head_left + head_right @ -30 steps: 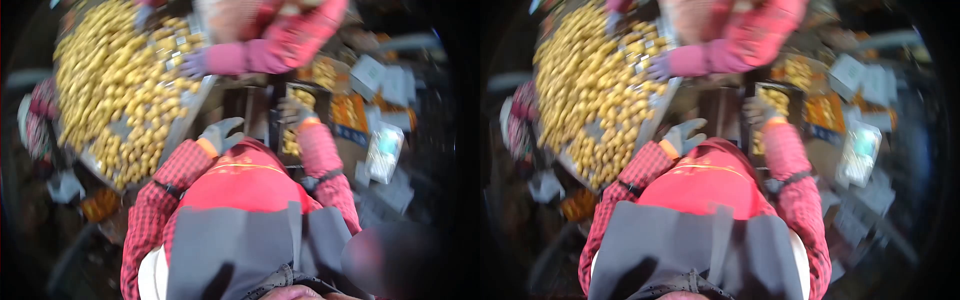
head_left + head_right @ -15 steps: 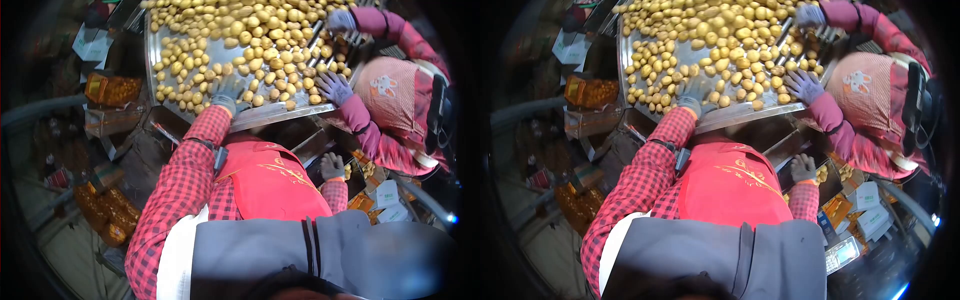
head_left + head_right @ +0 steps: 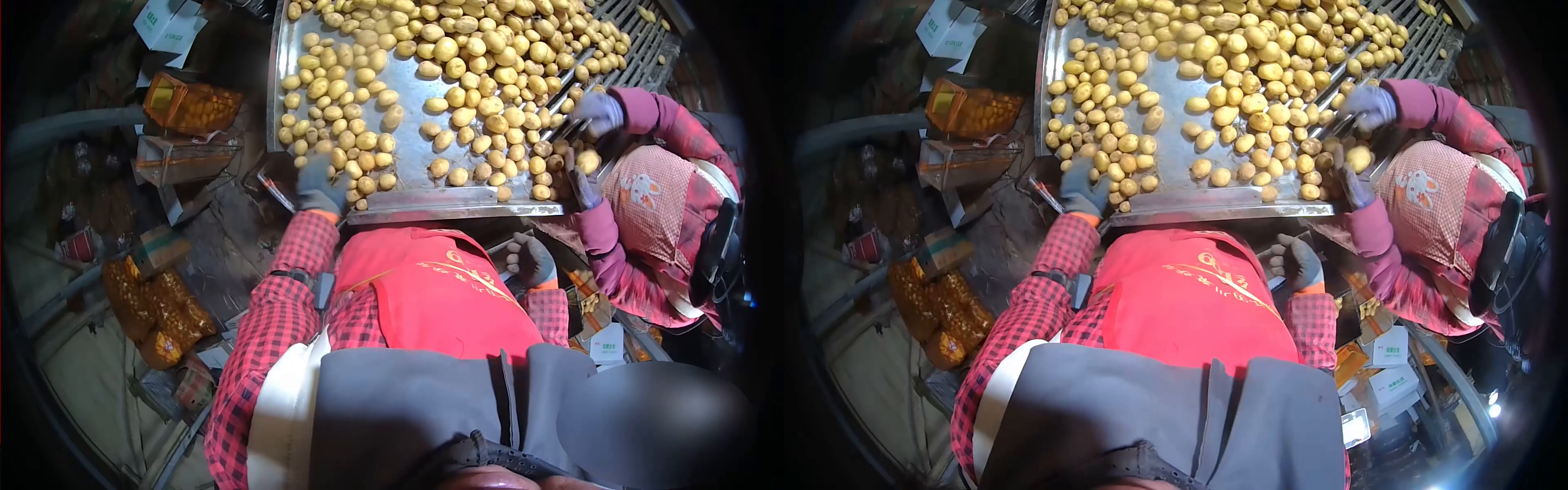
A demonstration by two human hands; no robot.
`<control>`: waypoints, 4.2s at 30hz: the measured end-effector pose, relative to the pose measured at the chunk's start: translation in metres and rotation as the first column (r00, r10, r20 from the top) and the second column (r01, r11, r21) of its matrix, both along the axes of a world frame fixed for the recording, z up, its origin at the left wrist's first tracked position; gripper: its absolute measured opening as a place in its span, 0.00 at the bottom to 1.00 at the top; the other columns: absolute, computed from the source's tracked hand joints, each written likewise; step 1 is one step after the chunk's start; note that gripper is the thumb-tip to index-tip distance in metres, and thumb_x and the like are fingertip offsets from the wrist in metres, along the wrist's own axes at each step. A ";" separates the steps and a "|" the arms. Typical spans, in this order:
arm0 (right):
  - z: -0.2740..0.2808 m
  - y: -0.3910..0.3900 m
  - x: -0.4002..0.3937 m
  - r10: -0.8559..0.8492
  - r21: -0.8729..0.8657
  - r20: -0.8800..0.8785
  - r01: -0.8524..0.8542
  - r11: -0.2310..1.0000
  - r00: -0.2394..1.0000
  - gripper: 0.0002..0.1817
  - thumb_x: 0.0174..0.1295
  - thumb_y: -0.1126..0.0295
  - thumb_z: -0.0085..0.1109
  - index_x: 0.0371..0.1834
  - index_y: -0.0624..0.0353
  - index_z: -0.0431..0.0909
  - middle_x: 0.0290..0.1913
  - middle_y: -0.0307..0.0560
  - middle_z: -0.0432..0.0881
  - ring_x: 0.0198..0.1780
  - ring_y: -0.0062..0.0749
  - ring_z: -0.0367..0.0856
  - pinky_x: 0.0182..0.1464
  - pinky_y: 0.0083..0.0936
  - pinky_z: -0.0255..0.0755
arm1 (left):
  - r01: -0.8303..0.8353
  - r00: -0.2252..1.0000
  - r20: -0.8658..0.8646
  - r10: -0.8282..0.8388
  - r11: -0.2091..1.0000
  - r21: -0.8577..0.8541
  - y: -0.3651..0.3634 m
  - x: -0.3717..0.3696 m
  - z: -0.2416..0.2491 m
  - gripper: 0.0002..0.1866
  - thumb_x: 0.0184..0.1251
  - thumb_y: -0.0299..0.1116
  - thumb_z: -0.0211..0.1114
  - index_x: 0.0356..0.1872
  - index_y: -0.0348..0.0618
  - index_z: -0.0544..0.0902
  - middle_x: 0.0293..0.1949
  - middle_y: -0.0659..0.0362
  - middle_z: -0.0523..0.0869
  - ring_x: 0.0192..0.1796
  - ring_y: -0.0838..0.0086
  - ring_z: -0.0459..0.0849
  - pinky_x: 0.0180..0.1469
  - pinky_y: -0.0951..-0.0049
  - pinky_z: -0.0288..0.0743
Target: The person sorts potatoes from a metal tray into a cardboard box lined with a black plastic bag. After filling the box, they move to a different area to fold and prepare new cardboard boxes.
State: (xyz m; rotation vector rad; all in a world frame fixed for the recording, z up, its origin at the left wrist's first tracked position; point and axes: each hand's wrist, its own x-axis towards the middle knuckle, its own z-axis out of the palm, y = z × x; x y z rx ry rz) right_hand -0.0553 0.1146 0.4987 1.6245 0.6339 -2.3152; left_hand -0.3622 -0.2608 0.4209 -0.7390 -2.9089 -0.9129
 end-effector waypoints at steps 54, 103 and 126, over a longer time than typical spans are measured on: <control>-0.037 -0.008 -0.210 0.183 0.244 0.965 -0.382 -0.891 0.188 0.17 0.62 0.63 0.55 0.54 0.36 0.81 0.57 0.36 0.79 0.65 0.36 0.72 0.71 0.53 0.49 | 0.167 0.846 0.488 0.213 0.763 -0.624 0.064 0.012 0.055 0.30 0.60 0.56 0.67 0.58 0.49 0.79 0.55 0.43 0.85 0.56 0.49 0.84 0.60 0.55 0.75; -0.033 0.031 -0.132 0.179 0.545 -0.446 0.108 0.832 0.877 0.28 0.54 0.80 0.70 0.61 0.70 0.75 0.44 0.44 0.84 0.41 0.22 0.81 0.43 0.20 0.76 | 0.096 0.851 0.486 -0.200 0.968 0.231 0.127 -0.028 0.008 0.11 0.65 0.33 0.66 0.47 0.44 0.86 0.39 0.59 0.88 0.40 0.73 0.85 0.45 0.74 0.79; -0.094 0.020 0.093 0.120 0.795 0.150 -0.192 0.575 0.981 0.33 0.55 0.67 0.72 0.65 0.64 0.75 0.49 0.49 0.84 0.46 0.28 0.82 0.50 0.24 0.77 | 0.362 0.902 0.403 -0.154 0.777 -0.514 0.252 0.046 0.036 0.22 0.54 0.40 0.74 0.50 0.44 0.86 0.48 0.51 0.88 0.52 0.60 0.86 0.54 0.59 0.80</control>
